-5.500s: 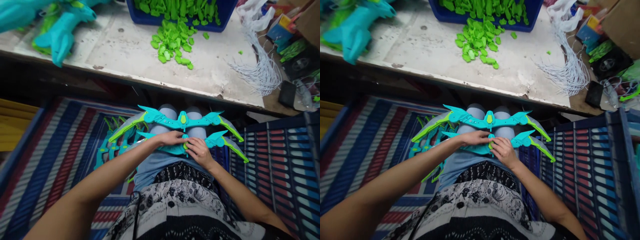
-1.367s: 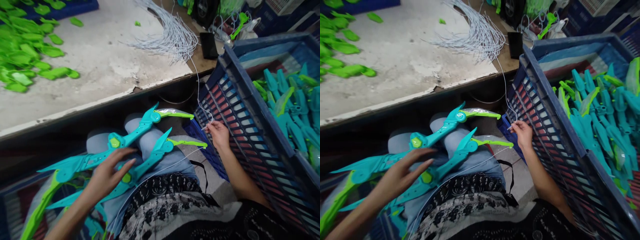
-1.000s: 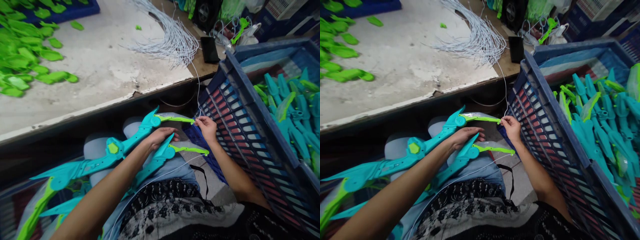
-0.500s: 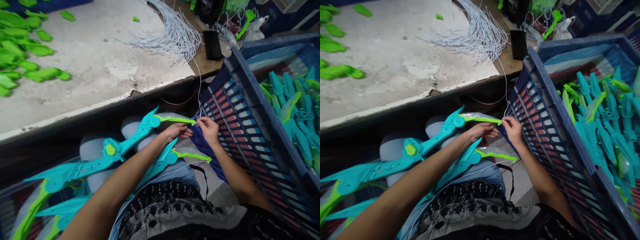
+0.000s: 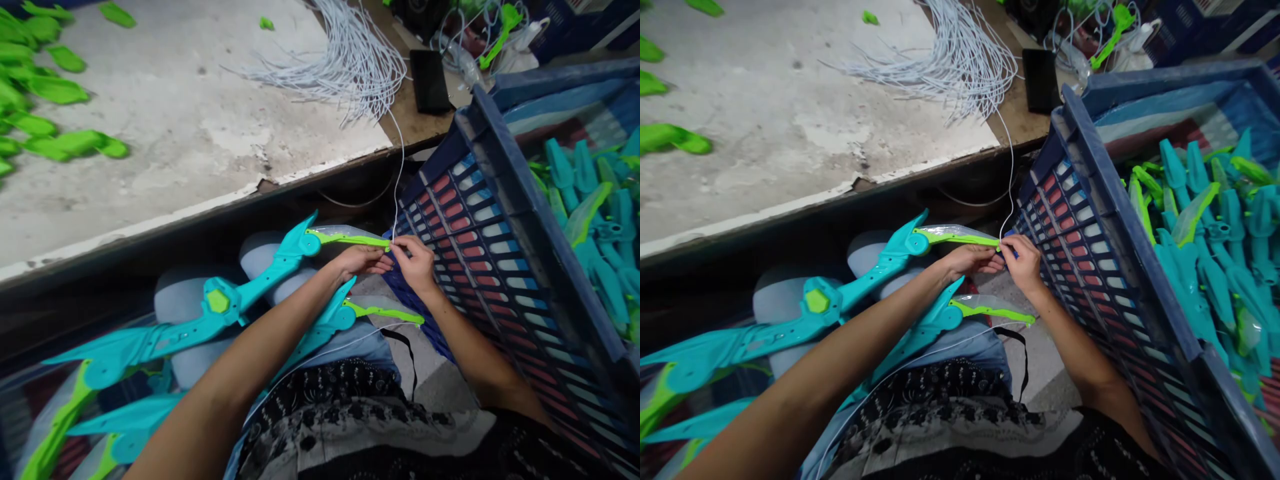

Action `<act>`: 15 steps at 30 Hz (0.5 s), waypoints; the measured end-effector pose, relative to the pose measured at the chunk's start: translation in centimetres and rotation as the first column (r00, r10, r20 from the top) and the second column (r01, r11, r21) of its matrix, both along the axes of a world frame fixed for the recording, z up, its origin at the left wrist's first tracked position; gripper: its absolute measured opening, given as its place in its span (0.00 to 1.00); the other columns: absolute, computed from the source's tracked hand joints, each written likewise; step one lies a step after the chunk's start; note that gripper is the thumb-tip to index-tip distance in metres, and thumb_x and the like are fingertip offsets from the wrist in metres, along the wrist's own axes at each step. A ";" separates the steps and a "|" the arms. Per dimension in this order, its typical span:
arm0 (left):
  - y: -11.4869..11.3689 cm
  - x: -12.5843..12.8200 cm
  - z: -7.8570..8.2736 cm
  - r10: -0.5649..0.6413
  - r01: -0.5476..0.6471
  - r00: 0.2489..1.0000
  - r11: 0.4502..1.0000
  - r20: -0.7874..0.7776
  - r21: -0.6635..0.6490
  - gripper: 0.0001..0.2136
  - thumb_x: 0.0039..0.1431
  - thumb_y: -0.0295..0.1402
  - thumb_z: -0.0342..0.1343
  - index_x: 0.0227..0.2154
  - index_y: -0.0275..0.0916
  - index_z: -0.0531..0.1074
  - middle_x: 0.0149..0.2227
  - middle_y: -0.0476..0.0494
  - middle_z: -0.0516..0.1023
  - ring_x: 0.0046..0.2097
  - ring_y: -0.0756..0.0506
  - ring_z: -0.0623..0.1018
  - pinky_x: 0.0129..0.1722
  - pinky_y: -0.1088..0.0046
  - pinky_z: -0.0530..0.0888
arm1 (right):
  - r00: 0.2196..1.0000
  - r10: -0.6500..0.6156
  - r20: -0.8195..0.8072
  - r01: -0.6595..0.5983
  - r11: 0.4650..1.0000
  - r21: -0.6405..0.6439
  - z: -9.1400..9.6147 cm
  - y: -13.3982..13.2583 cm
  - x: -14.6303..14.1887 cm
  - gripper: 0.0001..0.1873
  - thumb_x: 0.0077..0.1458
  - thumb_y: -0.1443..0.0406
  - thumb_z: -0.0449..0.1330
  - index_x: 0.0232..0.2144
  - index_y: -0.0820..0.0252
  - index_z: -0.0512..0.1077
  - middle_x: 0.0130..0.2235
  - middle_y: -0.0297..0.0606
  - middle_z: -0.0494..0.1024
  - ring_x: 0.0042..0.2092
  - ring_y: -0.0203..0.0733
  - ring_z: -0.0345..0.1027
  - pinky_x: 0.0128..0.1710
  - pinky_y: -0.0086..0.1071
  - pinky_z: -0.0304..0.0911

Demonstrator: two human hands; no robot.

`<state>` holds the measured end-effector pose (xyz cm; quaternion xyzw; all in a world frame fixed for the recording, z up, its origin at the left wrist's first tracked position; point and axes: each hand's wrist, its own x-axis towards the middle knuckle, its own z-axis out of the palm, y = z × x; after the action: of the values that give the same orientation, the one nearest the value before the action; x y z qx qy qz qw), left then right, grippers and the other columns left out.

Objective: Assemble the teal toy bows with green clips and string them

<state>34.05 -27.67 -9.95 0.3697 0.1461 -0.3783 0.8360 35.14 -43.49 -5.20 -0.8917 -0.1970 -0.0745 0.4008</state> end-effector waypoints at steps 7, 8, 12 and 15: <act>0.7 -1.0 2.1 0.014 -0.019 1.000 0.955 0.019 0.295 0.08 0.58 0.25 0.56 0.24 0.33 0.72 0.25 0.41 0.78 0.27 0.50 0.77 0.33 0.73 0.74 | 0.994 0.063 -0.086 -0.067 0.997 -0.036 -1.9 -0.5 -0.2 0.14 0.55 0.60 0.60 0.44 0.57 0.72 0.42 0.41 0.78 0.43 0.44 0.72 0.44 0.38 0.68; 1.5 -1.6 2.8 0.033 -0.041 0.999 0.932 0.026 0.359 0.09 0.57 0.25 0.55 0.22 0.34 0.72 0.25 0.41 0.79 0.27 0.49 0.77 0.33 0.73 0.74 | 0.993 0.053 -0.103 -0.055 0.998 -0.025 -2.1 -0.6 -0.4 0.17 0.55 0.59 0.60 0.47 0.56 0.70 0.42 0.41 0.78 0.42 0.44 0.72 0.43 0.37 0.68; 8.0 -6.5 6.8 0.225 -0.262 0.964 0.896 0.143 0.358 0.04 0.49 0.30 0.60 0.23 0.37 0.74 0.39 0.39 0.81 0.43 0.40 0.79 0.44 0.65 0.76 | 0.991 0.023 -0.130 -0.022 1.000 0.011 -2.2 -0.9 -0.8 0.32 0.54 0.58 0.61 0.60 0.55 0.59 0.43 0.40 0.79 0.41 0.42 0.73 0.46 0.38 0.68; 15.2 -12.7 10.2 0.544 -0.571 0.819 0.742 0.182 0.353 0.10 0.41 0.36 0.62 0.15 0.40 0.69 0.40 0.45 0.82 0.53 0.33 0.74 0.52 0.51 0.71 | 0.992 0.026 -0.122 -0.025 1.000 0.012 -2.2 -1.0 -0.9 0.36 0.54 0.58 0.61 0.62 0.56 0.55 0.43 0.41 0.79 0.40 0.42 0.73 0.46 0.38 0.68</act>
<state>21.32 -12.44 0.24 0.4807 0.2944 -0.0614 0.8237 34.25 -44.51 -7.43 -0.8898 -0.1828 -0.0157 0.4178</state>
